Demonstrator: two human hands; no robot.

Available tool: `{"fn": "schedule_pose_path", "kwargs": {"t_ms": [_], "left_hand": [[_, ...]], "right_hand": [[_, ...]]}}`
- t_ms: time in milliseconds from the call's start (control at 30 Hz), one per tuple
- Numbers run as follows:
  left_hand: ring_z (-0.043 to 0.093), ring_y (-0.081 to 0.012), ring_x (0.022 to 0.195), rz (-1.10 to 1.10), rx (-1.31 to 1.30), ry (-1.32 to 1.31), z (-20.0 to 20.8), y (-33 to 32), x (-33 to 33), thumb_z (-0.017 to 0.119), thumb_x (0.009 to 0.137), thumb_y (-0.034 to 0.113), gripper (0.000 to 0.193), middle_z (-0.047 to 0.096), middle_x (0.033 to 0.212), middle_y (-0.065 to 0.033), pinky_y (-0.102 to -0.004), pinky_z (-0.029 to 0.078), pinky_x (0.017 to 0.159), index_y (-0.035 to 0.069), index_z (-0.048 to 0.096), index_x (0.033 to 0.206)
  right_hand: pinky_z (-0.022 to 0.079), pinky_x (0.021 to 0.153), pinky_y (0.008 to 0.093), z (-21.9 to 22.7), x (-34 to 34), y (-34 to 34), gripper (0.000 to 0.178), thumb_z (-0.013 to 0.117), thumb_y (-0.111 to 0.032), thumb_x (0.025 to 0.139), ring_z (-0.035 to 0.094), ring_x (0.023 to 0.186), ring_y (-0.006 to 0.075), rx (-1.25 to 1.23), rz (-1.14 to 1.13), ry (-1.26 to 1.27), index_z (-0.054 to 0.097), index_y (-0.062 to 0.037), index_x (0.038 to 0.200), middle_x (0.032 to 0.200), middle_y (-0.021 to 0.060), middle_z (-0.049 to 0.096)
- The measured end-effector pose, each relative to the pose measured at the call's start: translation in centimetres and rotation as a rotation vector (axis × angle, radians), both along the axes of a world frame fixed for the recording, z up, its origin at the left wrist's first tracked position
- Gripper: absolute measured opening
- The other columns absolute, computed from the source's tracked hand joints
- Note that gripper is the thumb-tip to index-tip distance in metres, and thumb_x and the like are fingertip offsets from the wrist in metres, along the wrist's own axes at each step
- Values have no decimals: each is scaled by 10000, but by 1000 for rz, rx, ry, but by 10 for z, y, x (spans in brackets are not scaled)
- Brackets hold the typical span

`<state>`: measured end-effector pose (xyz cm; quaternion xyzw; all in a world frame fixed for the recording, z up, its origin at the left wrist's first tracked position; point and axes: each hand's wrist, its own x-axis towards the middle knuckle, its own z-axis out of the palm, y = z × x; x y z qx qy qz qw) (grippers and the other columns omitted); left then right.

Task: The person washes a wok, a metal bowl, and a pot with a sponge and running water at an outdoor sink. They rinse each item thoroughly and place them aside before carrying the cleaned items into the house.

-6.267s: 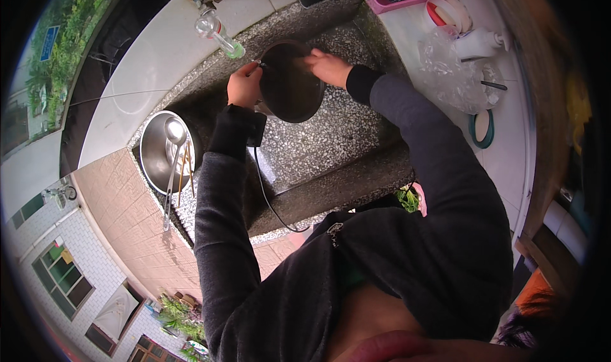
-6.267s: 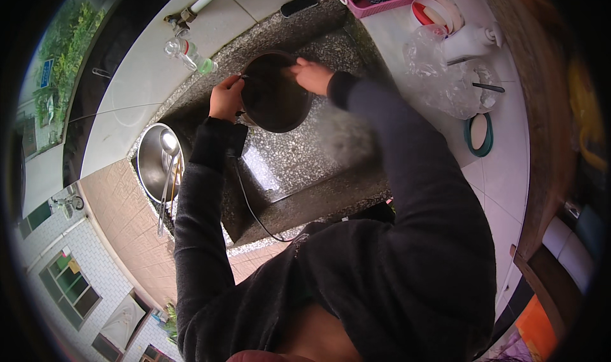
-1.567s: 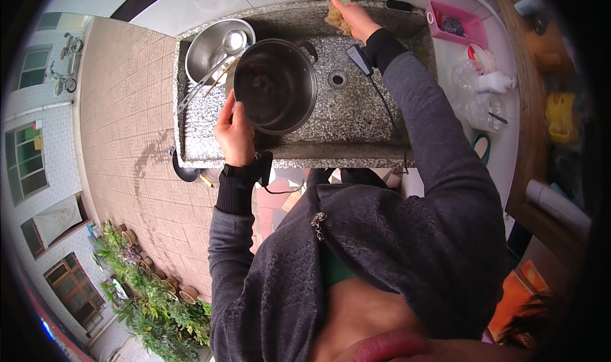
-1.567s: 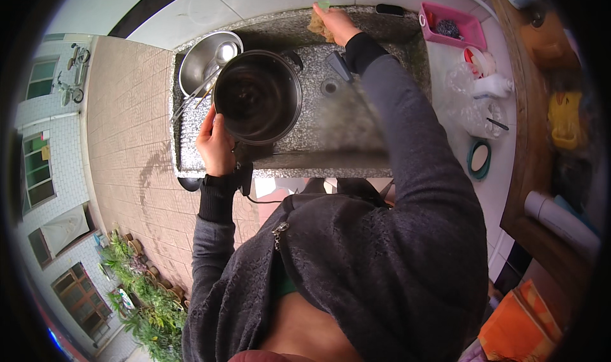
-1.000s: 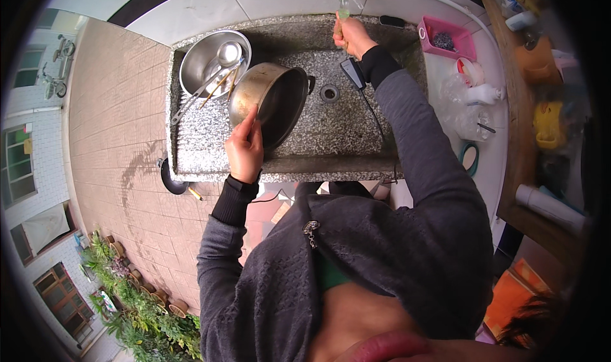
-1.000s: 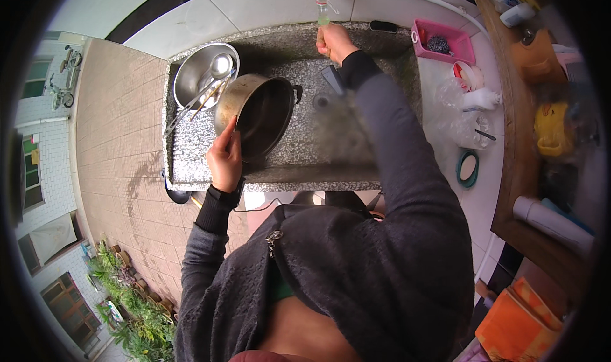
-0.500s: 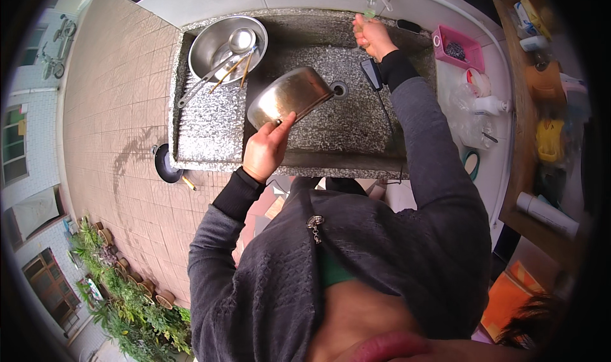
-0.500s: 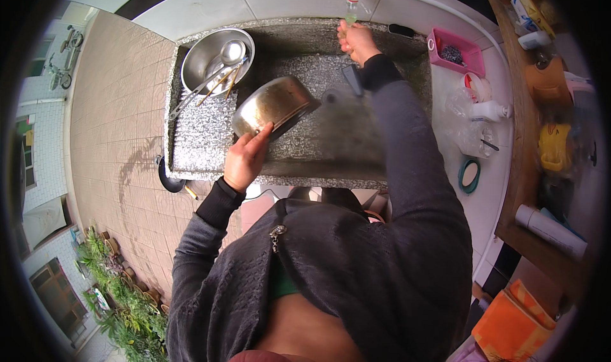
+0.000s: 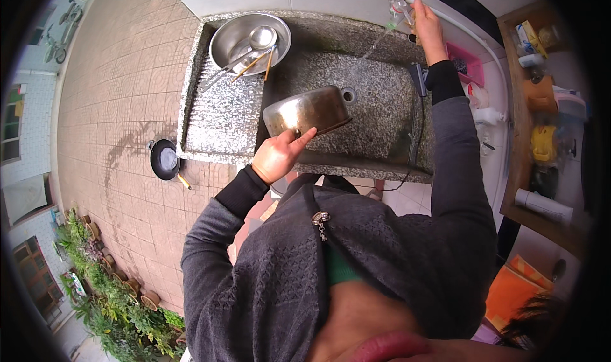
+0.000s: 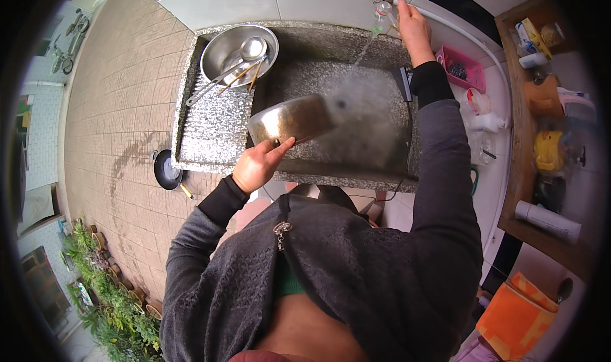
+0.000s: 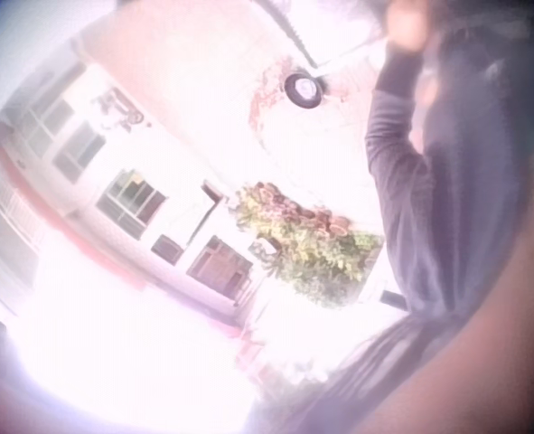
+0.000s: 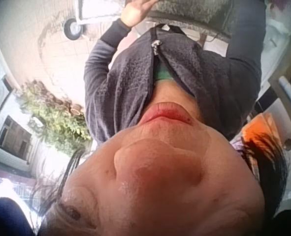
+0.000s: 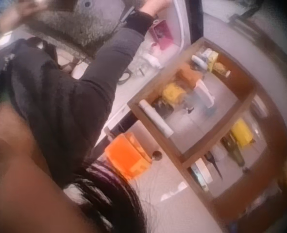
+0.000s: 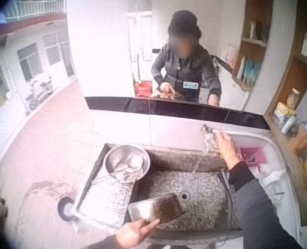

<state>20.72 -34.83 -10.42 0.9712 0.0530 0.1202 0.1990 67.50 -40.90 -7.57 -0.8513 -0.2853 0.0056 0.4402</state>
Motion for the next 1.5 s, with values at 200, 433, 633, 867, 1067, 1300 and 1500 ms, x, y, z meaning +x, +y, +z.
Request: {"fn": "schedule_pose_path", "kwargs": {"t_ms": [200, 433, 633, 867, 1067, 1300, 1500], "left_hand": [[587, -260, 585, 56, -13, 13, 7, 6, -27, 584, 757, 49, 592, 494, 754, -98, -356, 511, 535, 165, 500, 1331], [602, -285, 604, 104, -55, 12, 11, 12, -49, 587, 723, 10, 623, 539, 806, -119, -370, 520, 562, 169, 515, 1321], [615, -288, 621, 129, -22, -24, 13, 14, -52, 594, 742, 8, 580, 575, 844, -119, -369, 526, 569, 175, 548, 1295], [561, -267, 551, 149, -28, -41, 4, 10, -44, 601, 801, 34, 539, 501, 729, -93, -379, 496, 529, 200, 539, 1309], [566, -283, 569, 154, -58, -17, 6, -1, -32, 606, 803, 12, 511, 505, 730, -106, -384, 490, 537, 160, 555, 1289], [555, -287, 545, 213, 5, -14, 12, -20, -12, 603, 849, 34, 426, 512, 703, -109, -396, 468, 513, 167, 591, 1253], [539, -284, 544, 227, -6, 1, 13, -33, -2, 608, 855, 44, 435, 503, 690, -112, -393, 457, 512, 182, 580, 1267]], "right_hand": [[496, 767, 429, 41, -28, 14, 428, 518, -510, 875, 633, 921, 330, -503, 136, -544, 593, -240, 1199, 974, 107, 683], [493, 756, 471, 42, -42, 35, 379, 496, -438, 898, 630, 892, 383, -644, 20, -531, 655, -125, 1039, 929, 176, 673], [490, 786, 474, 35, -41, 40, 393, 537, -391, 878, 631, 954, 383, -573, -83, -341, 638, -66, 1074, 996, 216, 663], [517, 723, 355, -4, -51, -22, 534, 581, -11, 801, 622, 935, 260, 113, 32, 227, 386, -36, 1297, 1070, 162, 582], [527, 736, 321, -93, -104, -132, 603, 582, 64, 691, 600, 974, 247, 245, -17, 1102, 420, -3, 1268, 1091, 152, 571], [539, 745, 346, -146, -116, -172, 333, 567, -7, 857, 645, 874, 223, 731, 170, 1410, 513, 18, 1185, 1042, 120, 628], [538, 755, 399, -169, -121, -173, 419, 676, -96, 822, 643, 934, 265, -438, 152, 500, 530, 0, 1203, 1017, 109, 636]]}}
